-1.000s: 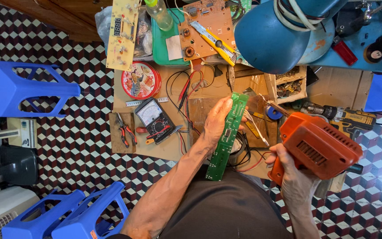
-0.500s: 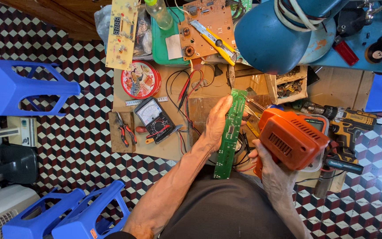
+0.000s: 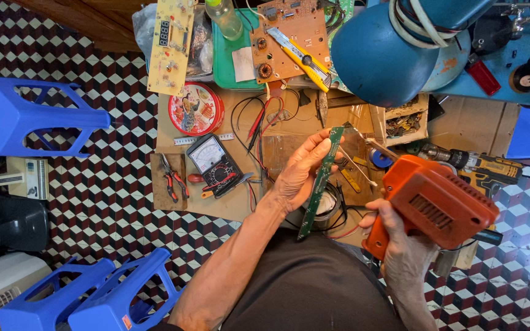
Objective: The person uses a heat gun to apply heat to a green circuit board, then flips it to heat the other side. They repeat this process on multiple boards, occasionally using a multimeter to test connections.
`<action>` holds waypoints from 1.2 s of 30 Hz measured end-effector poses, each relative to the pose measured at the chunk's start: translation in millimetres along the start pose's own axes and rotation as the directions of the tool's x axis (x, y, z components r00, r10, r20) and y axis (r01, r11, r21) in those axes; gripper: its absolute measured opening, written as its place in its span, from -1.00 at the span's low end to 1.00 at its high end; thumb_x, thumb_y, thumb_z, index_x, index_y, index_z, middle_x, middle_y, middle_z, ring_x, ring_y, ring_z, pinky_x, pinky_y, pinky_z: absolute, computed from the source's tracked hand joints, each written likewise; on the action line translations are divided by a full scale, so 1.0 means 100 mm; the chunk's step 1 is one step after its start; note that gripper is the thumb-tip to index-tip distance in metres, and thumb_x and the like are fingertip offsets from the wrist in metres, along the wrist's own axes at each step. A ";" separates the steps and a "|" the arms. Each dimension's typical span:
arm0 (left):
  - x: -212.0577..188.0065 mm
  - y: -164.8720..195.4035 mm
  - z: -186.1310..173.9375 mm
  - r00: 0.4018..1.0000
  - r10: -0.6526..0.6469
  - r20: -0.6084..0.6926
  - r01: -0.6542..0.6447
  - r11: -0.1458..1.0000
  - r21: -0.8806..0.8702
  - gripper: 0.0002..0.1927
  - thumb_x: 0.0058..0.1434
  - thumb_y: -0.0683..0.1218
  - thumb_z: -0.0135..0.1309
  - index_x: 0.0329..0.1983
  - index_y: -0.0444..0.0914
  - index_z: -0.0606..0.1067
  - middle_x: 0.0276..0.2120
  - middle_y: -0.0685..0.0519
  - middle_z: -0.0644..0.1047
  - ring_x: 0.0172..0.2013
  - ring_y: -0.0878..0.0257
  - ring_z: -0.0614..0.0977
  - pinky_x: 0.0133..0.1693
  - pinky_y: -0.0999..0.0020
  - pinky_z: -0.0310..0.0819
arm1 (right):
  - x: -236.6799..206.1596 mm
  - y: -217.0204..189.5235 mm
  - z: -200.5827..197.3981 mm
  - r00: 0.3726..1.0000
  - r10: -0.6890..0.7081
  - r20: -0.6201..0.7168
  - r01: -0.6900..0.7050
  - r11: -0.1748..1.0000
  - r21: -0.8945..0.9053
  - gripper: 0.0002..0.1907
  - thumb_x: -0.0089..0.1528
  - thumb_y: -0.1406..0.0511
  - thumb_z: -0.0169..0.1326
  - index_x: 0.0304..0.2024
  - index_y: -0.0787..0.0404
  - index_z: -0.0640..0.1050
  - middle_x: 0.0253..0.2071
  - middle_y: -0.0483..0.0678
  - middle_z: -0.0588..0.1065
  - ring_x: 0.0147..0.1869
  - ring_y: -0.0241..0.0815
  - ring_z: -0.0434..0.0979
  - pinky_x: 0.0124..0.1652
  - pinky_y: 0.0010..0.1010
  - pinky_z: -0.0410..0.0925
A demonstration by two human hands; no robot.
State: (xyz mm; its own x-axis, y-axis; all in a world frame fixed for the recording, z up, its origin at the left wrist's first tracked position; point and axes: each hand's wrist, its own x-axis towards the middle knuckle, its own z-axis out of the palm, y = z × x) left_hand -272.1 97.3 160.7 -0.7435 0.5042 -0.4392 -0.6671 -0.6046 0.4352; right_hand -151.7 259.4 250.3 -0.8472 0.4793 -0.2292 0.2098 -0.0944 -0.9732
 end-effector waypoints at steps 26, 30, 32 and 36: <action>-0.35 0.16 0.41 0.801 0.517 0.300 -0.425 0.140 0.894 -0.53 0.29 -0.04 0.26 0.24 -0.14 0.45 0.12 0.06 0.54 0.09 0.20 0.60 0.18 0.31 0.54 | -0.06 0.12 -0.25 0.988 0.116 -0.102 -0.111 0.993 0.049 -0.66 0.35 0.25 0.14 0.10 0.29 0.47 -0.23 0.07 0.58 -0.33 -0.21 0.63 -0.43 -0.43 0.57; -0.21 0.13 0.29 0.937 0.330 0.116 -0.286 0.531 0.798 -0.53 0.37 0.02 0.12 0.29 -0.20 0.40 0.13 0.02 0.55 0.07 0.24 0.60 0.09 0.30 0.55 | -0.04 0.10 -0.25 0.989 0.131 -0.066 -0.125 0.987 0.098 -0.64 0.34 0.24 0.14 0.11 0.30 0.45 -0.21 0.07 0.58 -0.34 -0.19 0.63 -0.51 -0.41 0.54; -0.15 0.12 0.21 0.985 0.174 -0.007 -0.132 0.771 0.623 -0.54 0.43 0.03 0.03 0.32 -0.21 0.39 0.12 0.01 0.53 0.01 0.27 0.59 0.01 0.35 0.52 | -0.04 0.08 -0.25 0.990 0.136 -0.043 -0.129 0.982 0.135 -0.63 0.34 0.24 0.13 0.11 0.30 0.45 -0.21 0.07 0.58 -0.35 -0.18 0.63 -0.55 -0.41 0.53; -0.09 0.10 0.11 0.998 -0.062 0.008 0.061 0.993 0.096 -0.58 0.49 0.04 -0.07 0.33 -0.20 0.33 0.10 -0.06 0.52 -0.06 0.26 0.59 -0.09 0.37 0.56 | -0.04 0.07 -0.24 0.987 0.161 -0.020 -0.158 0.980 0.119 -0.65 0.32 0.25 0.14 0.08 0.31 0.47 -0.25 0.05 0.57 -0.36 -0.19 0.63 -0.52 -0.44 0.53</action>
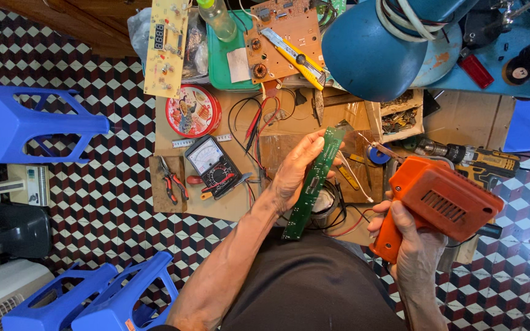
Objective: The person uses a heat gun to apply heat to a green circuit board, then flips it to heat the other side. They repeat this process on multiple boards, occasionally using a multimeter to test connections.
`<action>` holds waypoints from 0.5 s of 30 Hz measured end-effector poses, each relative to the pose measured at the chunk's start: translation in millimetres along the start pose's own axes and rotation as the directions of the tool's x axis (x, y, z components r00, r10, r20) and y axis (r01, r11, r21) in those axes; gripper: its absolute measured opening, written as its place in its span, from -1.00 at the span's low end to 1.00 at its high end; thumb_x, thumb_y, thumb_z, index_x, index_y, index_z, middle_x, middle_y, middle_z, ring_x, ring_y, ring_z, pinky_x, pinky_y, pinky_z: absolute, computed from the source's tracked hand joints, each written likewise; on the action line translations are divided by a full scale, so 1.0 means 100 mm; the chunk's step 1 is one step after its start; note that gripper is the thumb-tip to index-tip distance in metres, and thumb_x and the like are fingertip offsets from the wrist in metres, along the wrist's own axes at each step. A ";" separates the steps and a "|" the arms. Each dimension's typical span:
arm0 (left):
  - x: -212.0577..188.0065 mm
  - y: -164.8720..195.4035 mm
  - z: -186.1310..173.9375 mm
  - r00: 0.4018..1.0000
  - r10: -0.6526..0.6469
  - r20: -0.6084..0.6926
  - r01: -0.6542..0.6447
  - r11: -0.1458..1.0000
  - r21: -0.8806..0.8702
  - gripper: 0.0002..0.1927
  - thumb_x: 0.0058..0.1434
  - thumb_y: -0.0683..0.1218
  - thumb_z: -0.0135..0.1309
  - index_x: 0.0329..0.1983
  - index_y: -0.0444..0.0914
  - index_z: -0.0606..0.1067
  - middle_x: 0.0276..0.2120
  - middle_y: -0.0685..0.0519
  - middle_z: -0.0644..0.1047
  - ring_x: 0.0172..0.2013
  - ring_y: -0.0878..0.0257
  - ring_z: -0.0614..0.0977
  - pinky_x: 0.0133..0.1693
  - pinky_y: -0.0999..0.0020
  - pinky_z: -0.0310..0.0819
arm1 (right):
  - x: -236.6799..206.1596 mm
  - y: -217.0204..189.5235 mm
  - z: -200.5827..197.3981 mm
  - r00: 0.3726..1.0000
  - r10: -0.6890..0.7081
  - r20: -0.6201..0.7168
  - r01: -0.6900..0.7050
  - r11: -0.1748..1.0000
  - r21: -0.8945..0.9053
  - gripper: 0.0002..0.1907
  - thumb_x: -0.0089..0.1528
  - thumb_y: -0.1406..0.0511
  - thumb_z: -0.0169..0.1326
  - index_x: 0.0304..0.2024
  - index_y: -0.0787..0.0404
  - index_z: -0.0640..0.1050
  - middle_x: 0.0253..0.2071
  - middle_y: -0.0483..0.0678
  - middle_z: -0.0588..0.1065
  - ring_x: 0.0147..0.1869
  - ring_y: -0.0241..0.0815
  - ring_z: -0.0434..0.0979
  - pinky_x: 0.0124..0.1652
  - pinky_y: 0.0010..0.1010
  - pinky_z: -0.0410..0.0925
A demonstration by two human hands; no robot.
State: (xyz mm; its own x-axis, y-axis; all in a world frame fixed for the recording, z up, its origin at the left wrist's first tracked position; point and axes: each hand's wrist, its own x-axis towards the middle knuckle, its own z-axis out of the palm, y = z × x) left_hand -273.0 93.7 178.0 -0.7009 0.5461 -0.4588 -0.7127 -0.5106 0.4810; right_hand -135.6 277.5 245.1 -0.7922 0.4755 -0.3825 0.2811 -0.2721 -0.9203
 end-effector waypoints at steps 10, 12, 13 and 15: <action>0.03 -0.05 -0.04 0.997 -0.063 0.035 0.066 0.995 -0.069 -0.58 0.52 0.12 -0.18 0.29 -0.20 0.34 0.11 -0.04 0.50 -0.05 0.28 0.58 -0.06 0.32 0.60 | 0.05 0.02 0.01 0.997 0.031 0.070 -0.030 0.999 -0.018 -0.73 0.35 0.32 0.11 0.03 0.34 0.46 -0.30 0.05 0.55 -0.37 -0.20 0.61 -0.44 -0.43 0.55; 0.05 -0.04 -0.09 0.996 -0.083 0.020 0.084 0.993 -0.080 -0.58 0.50 0.13 -0.19 0.29 -0.18 0.34 0.12 -0.04 0.50 -0.04 0.29 0.58 -0.07 0.31 0.60 | 0.10 -0.01 0.00 0.998 0.033 0.055 -0.032 0.999 -0.013 -0.71 0.34 0.32 0.11 0.07 0.32 0.46 -0.27 0.05 0.56 -0.38 -0.21 0.60 -0.45 -0.43 0.53; 0.06 -0.04 -0.11 0.996 -0.090 0.018 0.091 0.991 -0.098 -0.57 0.51 0.13 -0.18 0.29 -0.19 0.35 0.12 -0.05 0.50 -0.05 0.29 0.58 -0.06 0.30 0.61 | 0.13 -0.04 -0.02 0.999 0.015 0.048 -0.013 0.999 -0.042 -0.70 0.34 0.32 0.10 0.08 0.32 0.47 -0.24 0.06 0.57 -0.39 -0.21 0.60 -0.45 -0.43 0.52; 0.08 -0.05 -0.13 0.993 -0.114 0.024 0.116 0.984 -0.134 -0.55 0.51 0.13 -0.17 0.29 -0.21 0.36 0.12 -0.06 0.50 -0.05 0.30 0.58 -0.06 0.29 0.61 | 0.21 -0.09 -0.05 0.999 -0.013 0.047 0.017 0.997 -0.078 -0.70 0.35 0.32 0.10 0.09 0.32 0.47 -0.23 0.07 0.57 -0.39 -0.21 0.59 -0.45 -0.43 0.52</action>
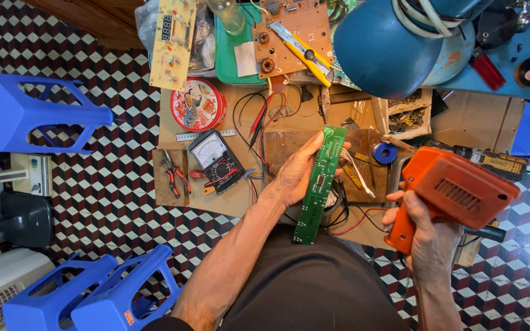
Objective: The person uses a heat gun to apply heat to a green circuit board, then flips it to heat the other side. They repeat this process on multiple boards, occasionally using a multimeter to test connections.
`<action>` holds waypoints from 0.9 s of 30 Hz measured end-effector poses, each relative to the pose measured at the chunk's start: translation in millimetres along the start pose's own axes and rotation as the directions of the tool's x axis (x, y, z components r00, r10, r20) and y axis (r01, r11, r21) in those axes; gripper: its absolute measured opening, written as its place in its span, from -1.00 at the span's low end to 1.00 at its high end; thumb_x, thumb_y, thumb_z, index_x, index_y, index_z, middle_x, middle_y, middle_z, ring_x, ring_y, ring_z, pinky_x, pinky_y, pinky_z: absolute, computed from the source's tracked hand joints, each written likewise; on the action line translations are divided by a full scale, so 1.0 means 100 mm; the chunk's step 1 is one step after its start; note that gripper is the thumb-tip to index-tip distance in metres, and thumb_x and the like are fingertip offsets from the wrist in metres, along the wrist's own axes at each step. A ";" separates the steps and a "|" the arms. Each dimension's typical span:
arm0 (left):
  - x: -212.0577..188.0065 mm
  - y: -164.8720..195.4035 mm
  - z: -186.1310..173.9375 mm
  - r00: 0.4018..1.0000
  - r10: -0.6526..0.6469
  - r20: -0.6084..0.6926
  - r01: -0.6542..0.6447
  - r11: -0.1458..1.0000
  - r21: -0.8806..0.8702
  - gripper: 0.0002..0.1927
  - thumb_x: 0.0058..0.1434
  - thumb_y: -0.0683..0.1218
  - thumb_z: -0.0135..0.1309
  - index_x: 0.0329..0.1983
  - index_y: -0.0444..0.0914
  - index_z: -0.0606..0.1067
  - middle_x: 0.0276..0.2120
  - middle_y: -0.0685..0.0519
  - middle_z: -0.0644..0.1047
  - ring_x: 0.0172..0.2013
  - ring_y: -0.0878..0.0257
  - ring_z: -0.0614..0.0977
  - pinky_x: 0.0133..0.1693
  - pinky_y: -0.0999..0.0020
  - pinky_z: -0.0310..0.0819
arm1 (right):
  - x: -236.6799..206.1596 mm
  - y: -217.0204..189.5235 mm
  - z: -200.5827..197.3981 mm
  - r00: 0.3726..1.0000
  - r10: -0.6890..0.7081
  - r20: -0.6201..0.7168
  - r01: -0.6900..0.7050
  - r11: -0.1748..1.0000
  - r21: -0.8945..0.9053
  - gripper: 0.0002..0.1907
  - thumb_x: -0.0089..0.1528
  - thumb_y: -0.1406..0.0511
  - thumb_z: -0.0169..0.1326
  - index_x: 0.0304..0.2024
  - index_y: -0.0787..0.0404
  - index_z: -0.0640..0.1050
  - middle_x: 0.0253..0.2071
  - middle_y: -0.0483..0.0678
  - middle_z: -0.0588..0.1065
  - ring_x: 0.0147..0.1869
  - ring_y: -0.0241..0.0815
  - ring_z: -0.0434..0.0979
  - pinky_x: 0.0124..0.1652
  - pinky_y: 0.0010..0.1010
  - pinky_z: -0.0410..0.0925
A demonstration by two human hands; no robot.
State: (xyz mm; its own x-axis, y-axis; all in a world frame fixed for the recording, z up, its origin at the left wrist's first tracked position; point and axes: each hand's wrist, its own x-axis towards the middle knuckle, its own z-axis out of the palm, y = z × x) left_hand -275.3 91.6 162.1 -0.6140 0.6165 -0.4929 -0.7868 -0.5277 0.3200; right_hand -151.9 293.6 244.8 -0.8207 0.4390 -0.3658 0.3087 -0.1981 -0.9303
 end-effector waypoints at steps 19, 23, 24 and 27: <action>0.14 -0.13 0.00 0.992 -0.029 0.124 0.038 0.997 -0.073 -0.57 0.53 0.07 -0.09 0.36 -0.20 0.35 0.07 0.02 0.54 -0.07 0.37 0.60 -0.08 0.35 0.63 | 0.11 0.29 0.04 0.998 -0.005 0.066 0.015 0.990 -0.144 -0.72 0.29 0.32 0.17 0.02 0.29 0.50 -0.30 0.02 0.58 -0.40 -0.23 0.64 -0.40 -0.46 0.59; 0.13 -0.13 -0.01 0.991 -0.036 0.126 0.049 0.994 -0.102 -0.55 0.53 0.07 -0.09 0.37 -0.22 0.34 0.08 0.00 0.54 -0.07 0.36 0.60 -0.08 0.35 0.64 | 0.09 0.28 0.04 0.996 -0.068 0.059 0.079 0.977 -0.199 -0.73 0.30 0.34 0.18 0.02 0.30 0.50 -0.29 0.02 0.59 -0.38 -0.24 0.65 -0.37 -0.48 0.59; 0.13 -0.13 -0.01 0.991 -0.038 0.126 0.052 0.993 -0.106 -0.55 0.53 0.07 -0.09 0.38 -0.22 0.34 0.08 -0.01 0.54 -0.08 0.35 0.60 -0.08 0.35 0.64 | 0.09 0.29 0.04 0.996 -0.064 0.064 0.075 0.978 -0.193 -0.73 0.30 0.34 0.17 0.02 0.30 0.50 -0.29 0.02 0.59 -0.38 -0.24 0.65 -0.37 -0.48 0.59; 0.14 -0.13 -0.02 0.992 -0.033 0.125 0.046 0.993 -0.105 -0.55 0.54 0.07 -0.09 0.37 -0.24 0.34 0.08 -0.01 0.54 -0.07 0.34 0.61 -0.09 0.35 0.64 | 0.11 0.31 0.05 0.996 -0.042 0.079 0.056 0.983 -0.176 -0.75 0.30 0.34 0.16 0.01 0.29 0.51 -0.29 0.01 0.58 -0.38 -0.24 0.64 -0.38 -0.48 0.59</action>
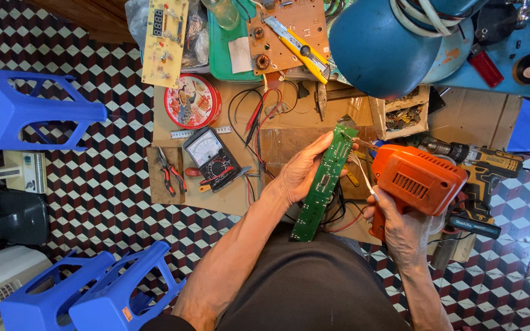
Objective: The person uses a heat gun to apply heat to a green circuit board, then flips it to heat the other side. They repeat this process on multiple boards, occasionally using a multimeter to test connections.
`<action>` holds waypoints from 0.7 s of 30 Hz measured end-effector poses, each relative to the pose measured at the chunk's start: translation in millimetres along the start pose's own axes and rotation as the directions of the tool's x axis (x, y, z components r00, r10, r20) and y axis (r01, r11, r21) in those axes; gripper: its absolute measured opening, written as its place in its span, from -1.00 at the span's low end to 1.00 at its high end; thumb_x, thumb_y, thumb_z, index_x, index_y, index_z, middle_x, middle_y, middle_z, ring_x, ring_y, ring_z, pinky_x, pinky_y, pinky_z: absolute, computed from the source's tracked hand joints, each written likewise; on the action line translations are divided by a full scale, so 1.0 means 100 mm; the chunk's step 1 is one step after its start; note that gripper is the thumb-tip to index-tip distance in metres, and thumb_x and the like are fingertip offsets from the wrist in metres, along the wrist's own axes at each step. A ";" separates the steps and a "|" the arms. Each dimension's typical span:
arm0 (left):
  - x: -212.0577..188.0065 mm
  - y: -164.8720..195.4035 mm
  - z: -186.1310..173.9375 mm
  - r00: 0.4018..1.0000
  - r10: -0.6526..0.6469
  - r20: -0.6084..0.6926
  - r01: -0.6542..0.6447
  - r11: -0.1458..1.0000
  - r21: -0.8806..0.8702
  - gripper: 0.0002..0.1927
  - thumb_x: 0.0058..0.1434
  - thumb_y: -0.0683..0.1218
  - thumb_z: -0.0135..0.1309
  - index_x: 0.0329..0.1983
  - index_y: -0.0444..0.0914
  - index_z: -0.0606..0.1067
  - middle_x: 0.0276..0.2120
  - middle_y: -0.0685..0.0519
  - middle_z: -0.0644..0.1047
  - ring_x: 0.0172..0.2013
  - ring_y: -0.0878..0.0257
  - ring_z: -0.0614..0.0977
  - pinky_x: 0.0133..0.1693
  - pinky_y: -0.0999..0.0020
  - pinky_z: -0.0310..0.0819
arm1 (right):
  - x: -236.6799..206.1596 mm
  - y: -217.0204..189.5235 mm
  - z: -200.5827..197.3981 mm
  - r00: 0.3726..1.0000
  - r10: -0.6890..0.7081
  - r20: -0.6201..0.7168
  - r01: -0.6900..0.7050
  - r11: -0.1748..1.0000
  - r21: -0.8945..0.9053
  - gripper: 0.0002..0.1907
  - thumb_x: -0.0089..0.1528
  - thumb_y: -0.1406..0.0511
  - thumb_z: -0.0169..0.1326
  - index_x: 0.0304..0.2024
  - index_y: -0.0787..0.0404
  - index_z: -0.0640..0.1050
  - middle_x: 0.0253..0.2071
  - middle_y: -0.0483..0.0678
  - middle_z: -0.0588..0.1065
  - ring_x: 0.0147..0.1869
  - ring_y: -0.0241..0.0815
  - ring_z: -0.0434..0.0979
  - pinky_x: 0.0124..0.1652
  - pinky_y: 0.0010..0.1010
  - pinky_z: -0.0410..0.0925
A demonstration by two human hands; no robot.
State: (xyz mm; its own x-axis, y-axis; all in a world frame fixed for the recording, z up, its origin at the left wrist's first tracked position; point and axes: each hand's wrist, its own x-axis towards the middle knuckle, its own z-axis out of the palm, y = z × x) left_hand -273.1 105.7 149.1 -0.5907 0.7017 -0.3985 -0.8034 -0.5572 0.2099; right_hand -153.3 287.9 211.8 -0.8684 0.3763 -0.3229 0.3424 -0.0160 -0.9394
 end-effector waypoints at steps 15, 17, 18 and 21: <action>0.00 -0.03 -0.04 0.999 0.007 -0.044 -0.007 1.000 0.015 -0.56 0.53 0.08 -0.10 0.35 -0.22 0.36 0.05 -0.04 0.55 -0.09 0.31 0.61 -0.08 0.34 0.63 | -0.01 0.20 -0.04 0.999 0.014 0.032 -0.014 1.000 -0.009 -0.73 0.30 0.31 0.14 0.03 0.26 0.51 -0.24 0.01 0.58 -0.33 -0.26 0.65 -0.33 -0.48 0.61; 0.01 -0.03 -0.04 0.999 0.003 -0.044 -0.003 1.000 0.003 -0.57 0.53 0.08 -0.10 0.35 -0.21 0.36 0.05 -0.02 0.55 -0.09 0.32 0.61 -0.07 0.34 0.63 | 0.00 0.21 -0.05 0.999 0.015 0.028 -0.015 1.000 -0.022 -0.74 0.30 0.31 0.14 0.02 0.26 0.51 -0.25 0.01 0.58 -0.33 -0.26 0.65 -0.32 -0.48 0.61; 0.01 -0.03 -0.04 0.999 0.001 -0.044 -0.001 1.000 -0.003 -0.57 0.53 0.08 -0.09 0.36 -0.20 0.36 0.05 -0.01 0.54 -0.09 0.33 0.61 -0.07 0.34 0.64 | 0.00 0.21 -0.05 1.000 0.006 0.031 -0.006 1.000 -0.028 -0.74 0.30 0.31 0.14 0.02 0.25 0.50 -0.24 0.01 0.58 -0.33 -0.26 0.65 -0.32 -0.48 0.61; 0.01 -0.02 -0.04 1.000 0.007 -0.022 -0.007 1.000 0.001 -0.57 0.52 0.07 -0.08 0.36 -0.20 0.35 0.06 -0.02 0.54 -0.08 0.31 0.61 -0.08 0.34 0.63 | 0.00 0.21 -0.04 0.999 -0.003 0.038 0.004 0.999 -0.032 -0.73 0.30 0.31 0.14 0.02 0.25 0.50 -0.25 0.00 0.58 -0.33 -0.26 0.65 -0.33 -0.47 0.61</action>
State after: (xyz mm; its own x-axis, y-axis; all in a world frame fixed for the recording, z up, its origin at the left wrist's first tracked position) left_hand -271.8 106.1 144.5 -0.5945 0.6877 -0.4167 -0.7993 -0.5617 0.2135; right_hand -144.8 291.8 192.0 -0.8822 0.3413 -0.3244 0.3502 0.0149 -0.9366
